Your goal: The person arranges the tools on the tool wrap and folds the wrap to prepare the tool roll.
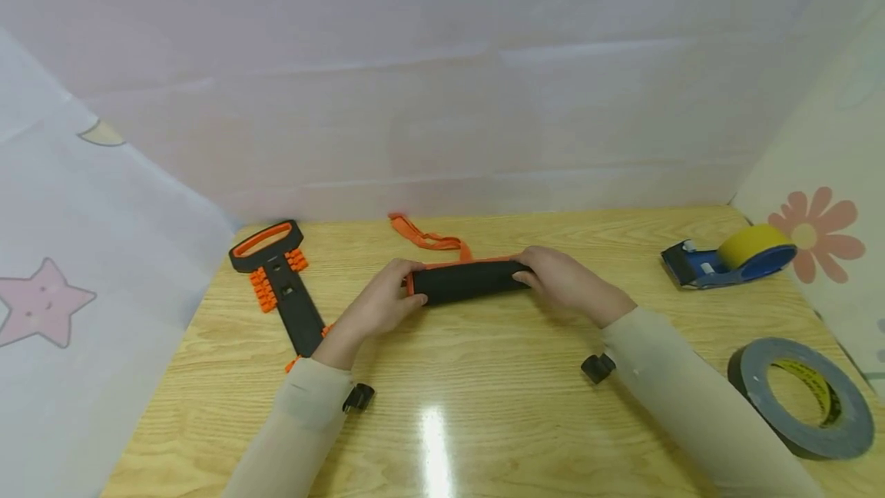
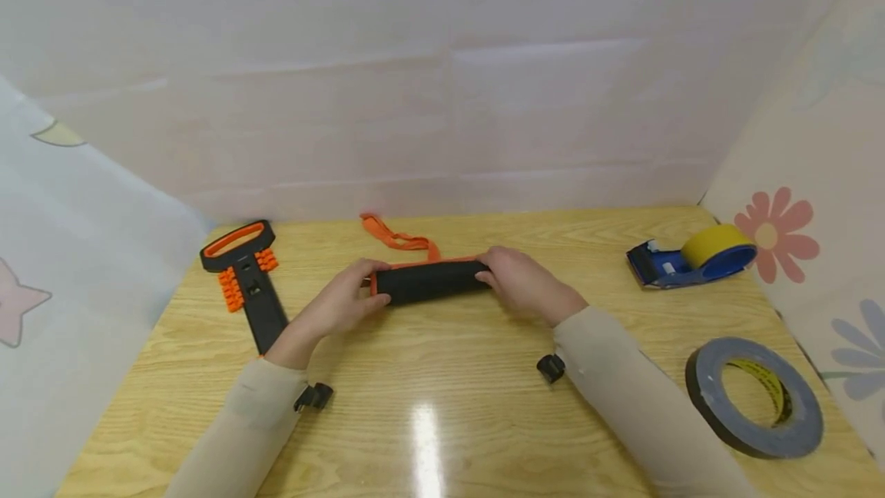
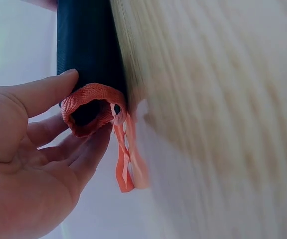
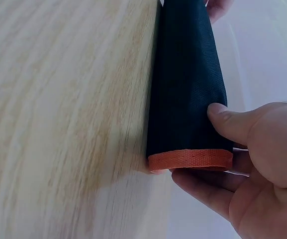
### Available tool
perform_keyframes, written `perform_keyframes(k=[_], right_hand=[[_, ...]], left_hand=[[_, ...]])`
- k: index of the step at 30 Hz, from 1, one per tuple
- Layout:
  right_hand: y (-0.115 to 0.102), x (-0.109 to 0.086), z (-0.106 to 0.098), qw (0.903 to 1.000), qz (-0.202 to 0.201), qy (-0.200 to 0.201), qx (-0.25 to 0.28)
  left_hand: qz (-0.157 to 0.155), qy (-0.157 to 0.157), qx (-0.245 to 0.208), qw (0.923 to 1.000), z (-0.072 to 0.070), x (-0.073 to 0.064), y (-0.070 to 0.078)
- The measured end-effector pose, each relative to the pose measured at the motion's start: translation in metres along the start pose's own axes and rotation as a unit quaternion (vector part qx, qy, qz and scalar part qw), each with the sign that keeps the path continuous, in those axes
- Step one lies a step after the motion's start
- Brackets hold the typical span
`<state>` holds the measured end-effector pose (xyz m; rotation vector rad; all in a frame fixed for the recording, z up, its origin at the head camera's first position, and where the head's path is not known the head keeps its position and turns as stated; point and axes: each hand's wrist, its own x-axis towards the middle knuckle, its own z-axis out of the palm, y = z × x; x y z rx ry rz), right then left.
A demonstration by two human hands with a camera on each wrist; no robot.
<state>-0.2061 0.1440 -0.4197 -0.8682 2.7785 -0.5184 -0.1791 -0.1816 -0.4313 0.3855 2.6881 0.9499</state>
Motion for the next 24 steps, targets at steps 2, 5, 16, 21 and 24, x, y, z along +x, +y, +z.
perform_keyframes(k=[2, 5, 16, 21, 24], right_hand=[[0.001, 0.002, 0.001, 1.0000, 0.001, -0.001, 0.005], [0.003, 0.006, 0.003, 0.9999, 0.005, -0.006, 0.015], [0.014, 0.014, 0.011, 0.9986, 0.017, -0.024, 0.045], [0.016, 0.016, 0.016, 0.9977, 0.036, -0.014, 0.056], [0.016, 0.015, 0.019, 0.9960, 0.053, 0.003, 0.072]], left_hand=[[0.000, 0.002, 0.003, 1.0000, 0.000, 0.002, -0.001], [-0.006, 0.002, 0.004, 1.0000, -0.001, 0.005, -0.002], [-0.023, 0.021, -0.015, 0.9994, -0.001, 0.017, -0.005], [-0.012, -0.001, 0.005, 0.9999, -0.004, 0.020, -0.005], [-0.005, -0.019, 0.005, 0.9998, -0.005, 0.021, -0.005]])
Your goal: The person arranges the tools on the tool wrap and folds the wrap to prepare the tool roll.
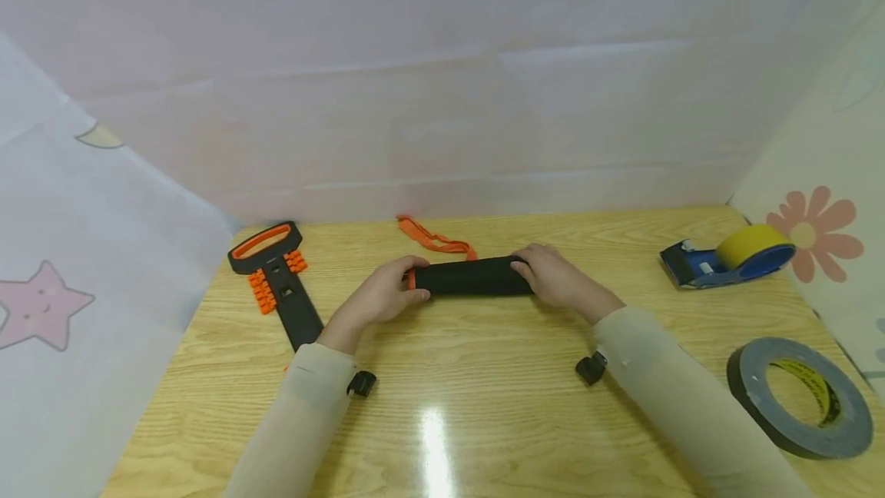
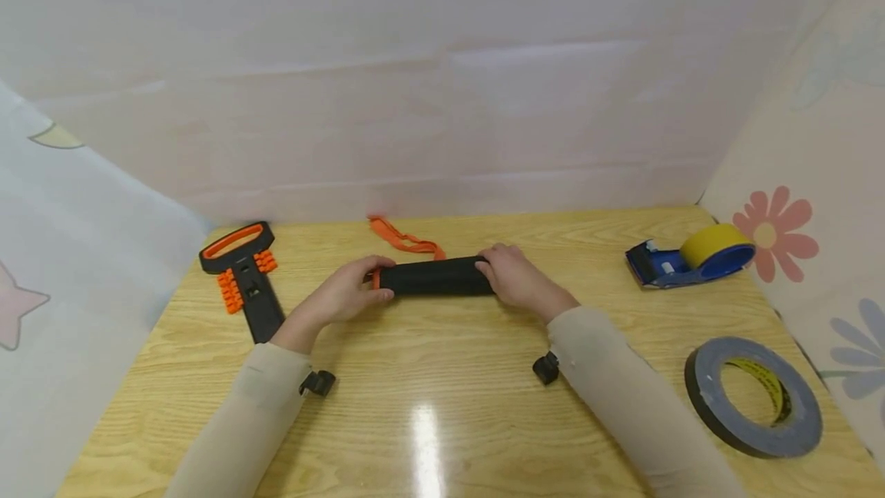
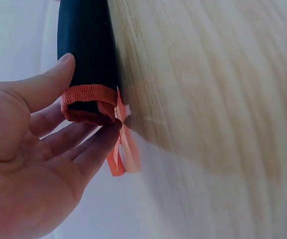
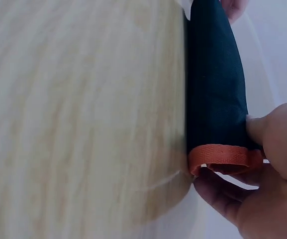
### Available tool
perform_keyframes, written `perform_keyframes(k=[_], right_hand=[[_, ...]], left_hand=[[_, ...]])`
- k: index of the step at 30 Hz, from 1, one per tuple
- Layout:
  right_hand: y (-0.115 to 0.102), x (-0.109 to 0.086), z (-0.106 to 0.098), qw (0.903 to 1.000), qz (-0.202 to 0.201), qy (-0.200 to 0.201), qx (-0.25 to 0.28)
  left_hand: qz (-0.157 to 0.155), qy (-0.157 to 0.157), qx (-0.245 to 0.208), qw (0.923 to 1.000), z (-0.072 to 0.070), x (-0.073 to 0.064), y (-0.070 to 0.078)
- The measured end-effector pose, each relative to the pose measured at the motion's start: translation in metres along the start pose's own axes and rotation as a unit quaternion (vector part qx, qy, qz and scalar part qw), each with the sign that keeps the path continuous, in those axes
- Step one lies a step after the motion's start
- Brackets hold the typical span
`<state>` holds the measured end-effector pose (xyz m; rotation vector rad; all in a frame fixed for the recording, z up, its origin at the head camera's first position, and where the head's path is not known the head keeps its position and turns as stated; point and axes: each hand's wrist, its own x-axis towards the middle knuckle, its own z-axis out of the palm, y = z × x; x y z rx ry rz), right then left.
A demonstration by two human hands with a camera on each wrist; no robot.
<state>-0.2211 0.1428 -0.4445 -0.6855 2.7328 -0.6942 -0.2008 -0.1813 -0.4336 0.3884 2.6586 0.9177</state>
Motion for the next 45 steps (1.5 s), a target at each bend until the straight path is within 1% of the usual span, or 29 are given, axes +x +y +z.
perform_keyframes(k=[3, 7, 9, 12, 16, 19, 21, 28, 32, 34, 36, 39, 41, 43, 45], right_hand=[[0.001, -0.005, 0.002, 0.9996, 0.005, 0.024, 0.016], [0.001, -0.014, 0.001, 0.9986, -0.016, 0.048, 0.018], [0.001, -0.017, 0.001, 0.9979, -0.033, 0.055, 0.009], [0.001, -0.020, 0.001, 0.9967, -0.052, 0.063, -0.006], [0.001, -0.020, 0.001, 0.9955, -0.056, 0.072, -0.026], [0.001, -0.019, 0.001, 0.9957, -0.050, 0.072, -0.031], [0.002, -0.019, 0.000, 0.9964, -0.047, 0.065, -0.027], [0.003, -0.016, -0.003, 0.9984, -0.037, 0.043, -0.009], [0.006, -0.013, -0.004, 0.9986, -0.028, 0.044, 0.005], [0.008, -0.012, -0.004, 0.9986, -0.026, 0.045, 0.009], [0.010, -0.011, -0.004, 0.9986, -0.026, 0.046, 0.010], [0.011, -0.010, -0.004, 0.9986, -0.024, 0.046, 0.009], [0.011, -0.008, -0.004, 0.9987, -0.020, 0.045, 0.008], [0.012, -0.007, -0.003, 0.9988, -0.015, 0.046, 0.007], [0.012, -0.006, -0.002, 0.9988, -0.012, 0.047, 0.006]], left_hand=[[0.007, -0.001, -0.004, 1.0000, 0.000, 0.001, 0.001], [0.020, 0.004, 0.011, 0.9997, 0.001, 0.002, 0.000], [0.024, 0.007, 0.018, 0.9995, 0.001, 0.004, -0.001], [0.025, 0.009, 0.014, 0.9996, 0.002, 0.006, -0.001], [0.016, 0.008, -0.003, 0.9998, 0.003, 0.011, -0.001], [0.011, 0.002, -0.016, 0.9998, 0.003, 0.013, -0.001], [0.013, -0.005, -0.020, 0.9997, 0.002, 0.015, -0.001], [0.031, -0.032, -0.011, 0.9990, 0.000, 0.022, -0.004], [0.028, -0.034, -0.020, 0.9988, 0.001, 0.028, -0.004], [0.020, -0.024, -0.026, 0.9992, 0.002, 0.029, -0.003], [0.013, -0.006, -0.033, 0.9993, 0.003, 0.030, -0.002], [0.008, 0.032, -0.039, 0.9987, 0.004, 0.030, 0.003], [0.017, 0.055, -0.038, 0.9976, 0.004, 0.031, 0.008], [0.032, 0.070, -0.037, 0.9963, 0.006, 0.031, 0.013], [0.042, 0.077, -0.037, 0.9955, 0.007, 0.032, 0.017]])
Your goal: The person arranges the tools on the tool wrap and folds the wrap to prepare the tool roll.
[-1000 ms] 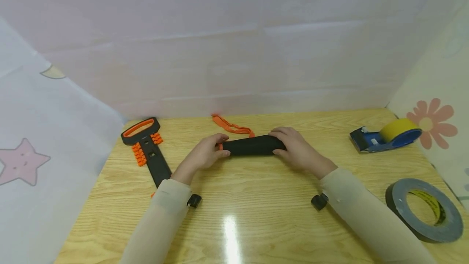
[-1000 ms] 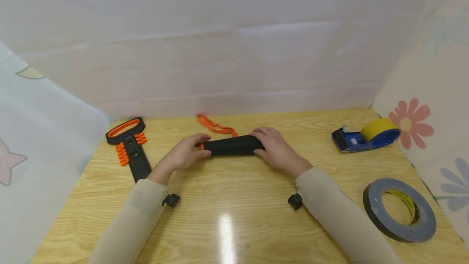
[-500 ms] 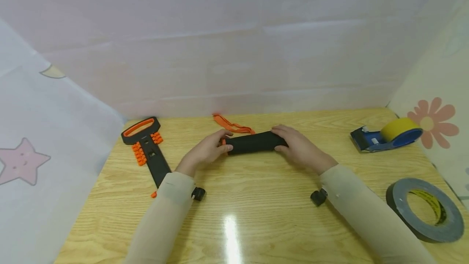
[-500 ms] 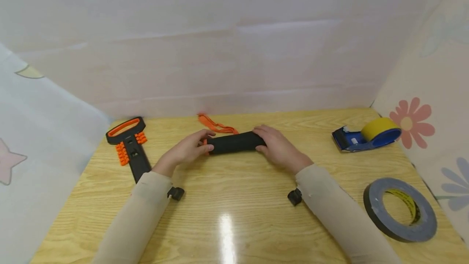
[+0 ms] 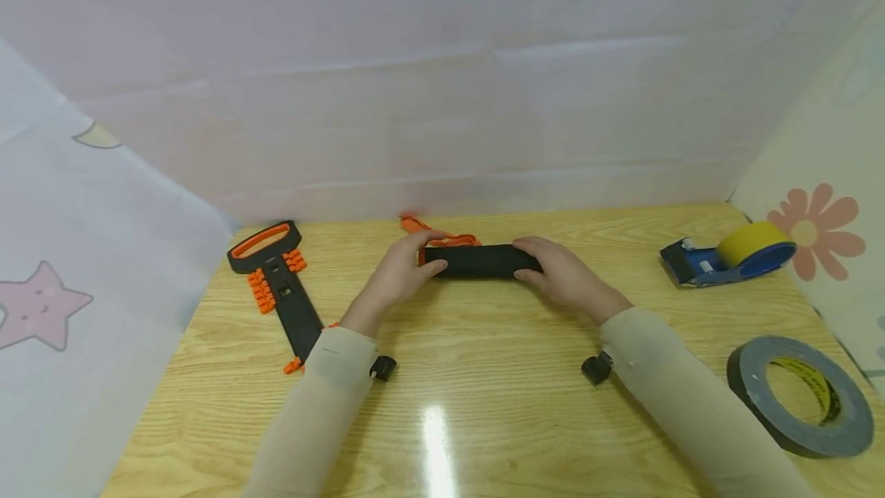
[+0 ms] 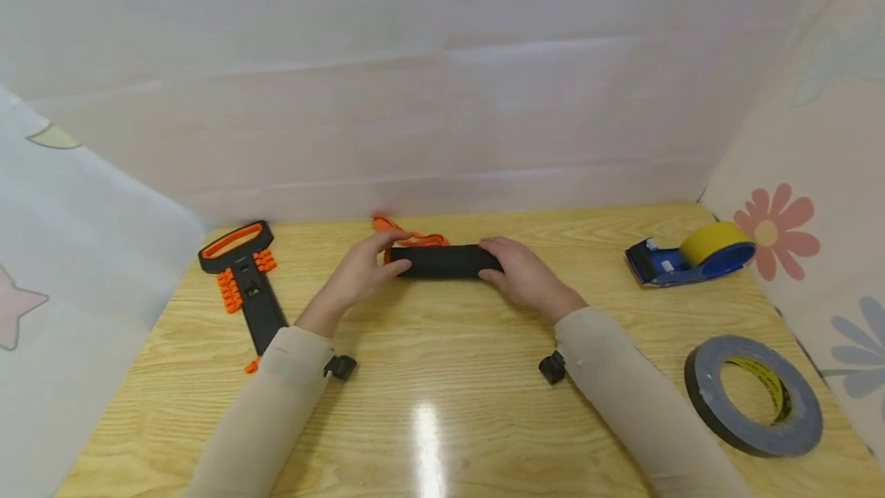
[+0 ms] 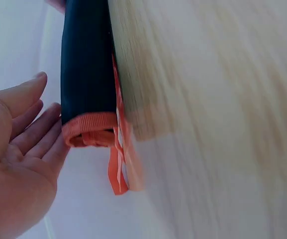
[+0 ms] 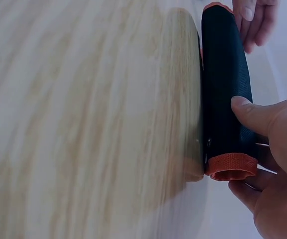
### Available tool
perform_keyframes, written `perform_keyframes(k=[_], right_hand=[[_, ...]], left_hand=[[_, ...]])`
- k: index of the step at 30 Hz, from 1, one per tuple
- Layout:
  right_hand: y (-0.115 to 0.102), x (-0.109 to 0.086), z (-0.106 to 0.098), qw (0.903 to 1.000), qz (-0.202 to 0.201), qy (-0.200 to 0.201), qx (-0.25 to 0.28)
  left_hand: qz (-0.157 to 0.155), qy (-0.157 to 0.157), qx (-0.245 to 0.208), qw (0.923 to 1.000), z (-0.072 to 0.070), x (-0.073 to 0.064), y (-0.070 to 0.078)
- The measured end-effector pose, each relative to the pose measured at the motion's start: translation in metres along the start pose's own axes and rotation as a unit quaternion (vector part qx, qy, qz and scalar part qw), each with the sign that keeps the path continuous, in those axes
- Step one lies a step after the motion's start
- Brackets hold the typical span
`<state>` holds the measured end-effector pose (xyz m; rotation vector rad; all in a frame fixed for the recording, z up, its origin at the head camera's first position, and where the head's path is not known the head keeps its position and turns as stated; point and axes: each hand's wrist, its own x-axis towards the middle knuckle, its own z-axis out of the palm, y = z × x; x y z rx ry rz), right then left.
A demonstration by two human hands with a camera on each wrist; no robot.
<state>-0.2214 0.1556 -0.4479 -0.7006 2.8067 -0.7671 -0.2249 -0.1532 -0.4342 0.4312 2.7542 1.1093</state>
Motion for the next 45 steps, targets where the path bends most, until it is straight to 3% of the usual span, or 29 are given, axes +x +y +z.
perform_keyframes(k=[6, 13, 18, 23, 34, 45], right_hand=[[-0.002, 0.005, 0.003, 1.0000, 0.008, 0.002, 0.005], [-0.003, 0.011, 0.000, 0.9992, 0.018, 0.008, 0.036], [0.000, 0.014, -0.001, 0.9980, 0.027, 0.005, 0.057], [0.004, 0.016, 0.000, 0.9971, 0.032, 0.005, 0.068], [0.009, 0.020, 0.001, 0.9928, 0.055, -0.012, 0.105], [0.005, 0.020, -0.001, 0.9952, 0.028, 0.002, 0.094]], left_hand=[[-0.018, -0.009, -0.001, 0.9998, 0.003, 0.003, 0.003], [-0.033, -0.055, -0.012, 0.9979, 0.000, 0.011, 0.000], [-0.024, -0.066, 0.005, 0.9975, -0.002, 0.015, -0.004], [-0.017, -0.070, 0.018, 0.9972, -0.001, 0.018, -0.005], [-0.043, -0.063, 0.022, 0.9968, 0.002, 0.023, -0.005], [-0.024, -0.075, 0.024, 0.9966, 0.004, 0.026, -0.008]])
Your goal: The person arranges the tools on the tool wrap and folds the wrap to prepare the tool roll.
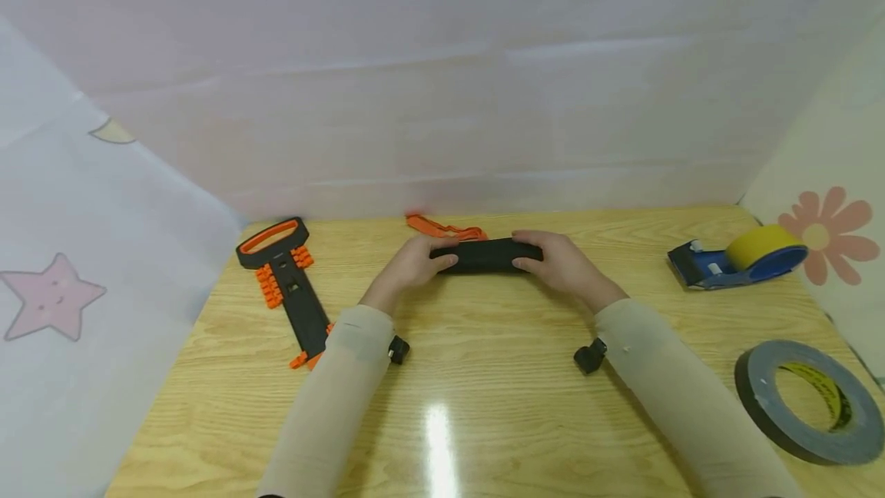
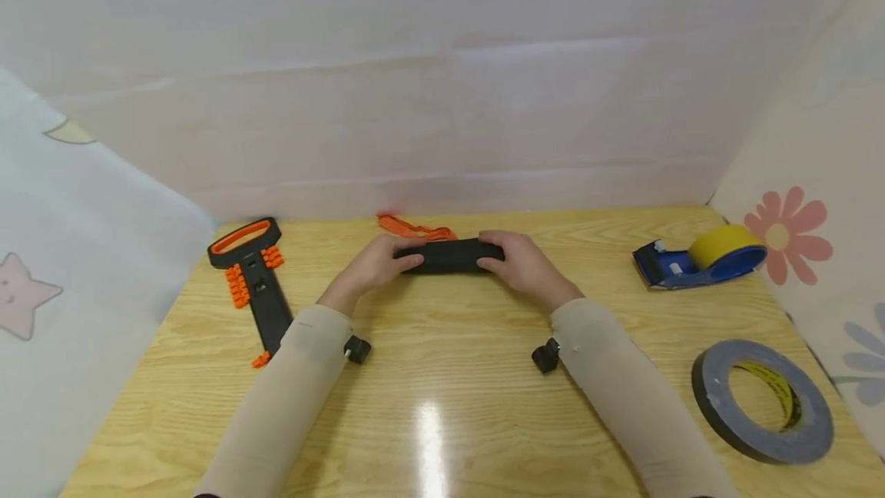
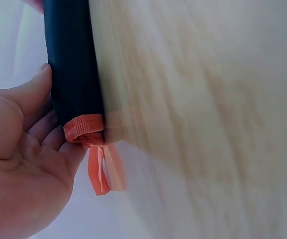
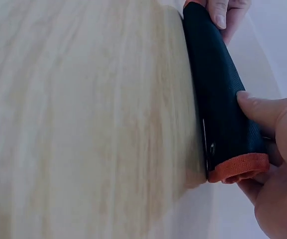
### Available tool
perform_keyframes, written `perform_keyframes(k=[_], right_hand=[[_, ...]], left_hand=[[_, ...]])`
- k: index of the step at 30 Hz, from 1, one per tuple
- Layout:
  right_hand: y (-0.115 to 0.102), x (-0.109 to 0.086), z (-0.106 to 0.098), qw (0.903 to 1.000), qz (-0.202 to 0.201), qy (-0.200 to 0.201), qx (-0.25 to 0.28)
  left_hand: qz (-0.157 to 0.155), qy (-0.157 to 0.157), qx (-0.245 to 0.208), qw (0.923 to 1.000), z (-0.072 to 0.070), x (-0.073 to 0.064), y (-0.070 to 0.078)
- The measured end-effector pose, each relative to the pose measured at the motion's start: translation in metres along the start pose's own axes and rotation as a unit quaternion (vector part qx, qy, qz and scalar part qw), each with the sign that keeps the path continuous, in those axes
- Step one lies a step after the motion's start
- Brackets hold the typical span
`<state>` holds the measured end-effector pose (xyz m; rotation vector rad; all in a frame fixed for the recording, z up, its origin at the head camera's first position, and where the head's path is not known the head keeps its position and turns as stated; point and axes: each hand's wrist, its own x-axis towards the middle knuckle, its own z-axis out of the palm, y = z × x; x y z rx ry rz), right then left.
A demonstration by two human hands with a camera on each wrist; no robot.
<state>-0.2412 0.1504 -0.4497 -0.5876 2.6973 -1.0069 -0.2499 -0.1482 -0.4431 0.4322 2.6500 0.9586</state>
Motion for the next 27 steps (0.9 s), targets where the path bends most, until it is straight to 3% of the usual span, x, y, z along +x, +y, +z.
perform_keyframes(k=[11, 27], right_hand=[[-0.0008, 0.0015, 0.0035, 0.9999, 0.000, -0.007, 0.012], [-0.0027, 0.0022, 0.0056, 0.9997, -0.001, -0.008, 0.024]], left_hand=[[-0.019, 0.002, -0.007, 0.9998, -0.0013, -0.0019, -0.0014], [-0.018, -0.006, 0.019, 0.9996, -0.0048, -0.0032, -0.0006]])
